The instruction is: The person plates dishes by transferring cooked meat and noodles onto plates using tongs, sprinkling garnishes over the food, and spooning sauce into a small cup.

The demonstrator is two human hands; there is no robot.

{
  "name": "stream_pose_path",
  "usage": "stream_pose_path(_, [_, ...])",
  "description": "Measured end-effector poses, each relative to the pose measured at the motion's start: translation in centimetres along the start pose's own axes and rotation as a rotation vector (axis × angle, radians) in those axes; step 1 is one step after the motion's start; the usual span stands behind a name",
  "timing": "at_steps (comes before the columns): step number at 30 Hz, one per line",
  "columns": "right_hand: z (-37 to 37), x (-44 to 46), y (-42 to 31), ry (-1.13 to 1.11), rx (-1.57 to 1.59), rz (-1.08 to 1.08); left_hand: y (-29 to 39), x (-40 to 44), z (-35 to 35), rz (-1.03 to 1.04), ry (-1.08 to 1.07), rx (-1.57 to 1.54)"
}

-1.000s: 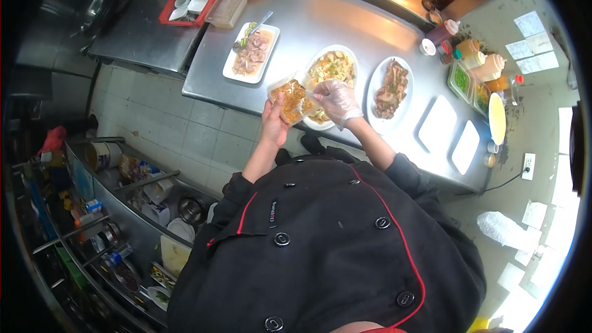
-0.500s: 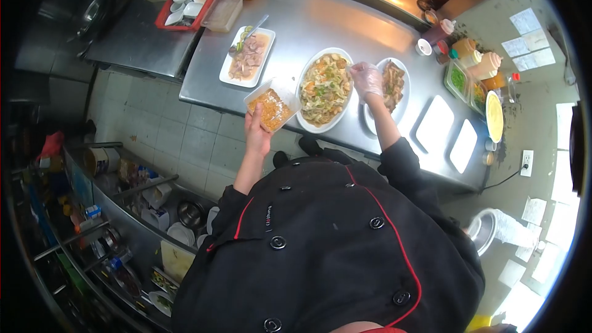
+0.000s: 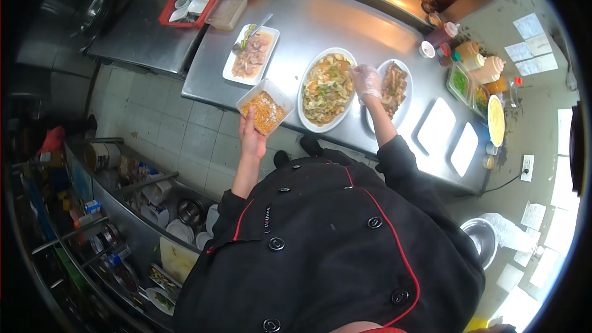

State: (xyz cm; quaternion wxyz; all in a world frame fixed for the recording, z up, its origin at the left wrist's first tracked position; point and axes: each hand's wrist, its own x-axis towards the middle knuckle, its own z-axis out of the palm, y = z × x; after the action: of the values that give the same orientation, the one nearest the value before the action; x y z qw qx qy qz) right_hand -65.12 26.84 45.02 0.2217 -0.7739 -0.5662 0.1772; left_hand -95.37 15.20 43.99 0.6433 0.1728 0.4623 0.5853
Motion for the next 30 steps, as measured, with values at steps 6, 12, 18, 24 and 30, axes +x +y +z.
stream_pose_path(6, [-0.4,-3.0,-0.3,-0.067,0.027,-0.070,0.1,-0.1,0.0,-0.011,0.015,-0.018])
stream_pose_path(12, [-0.9,-6.5,-1.0,-0.075,0.084,-0.137,0.2,0.0,0.5,-0.034,0.009,-0.012])
stream_pose_path(18, [-0.1,-8.7,0.1,-0.055,0.100,-0.250,-0.2,0.6,0.5,-0.054,-0.006,-0.005])
stream_pose_path(24, [0.4,-8.9,0.3,-0.039,0.089,-0.296,-0.3,0.9,0.7,-0.073,-0.005,-0.005])
stream_pose_path(30, [-0.3,-7.2,-0.6,-0.023,0.068,-0.250,-0.7,1.4,0.4,-0.050,-0.027,-0.006])
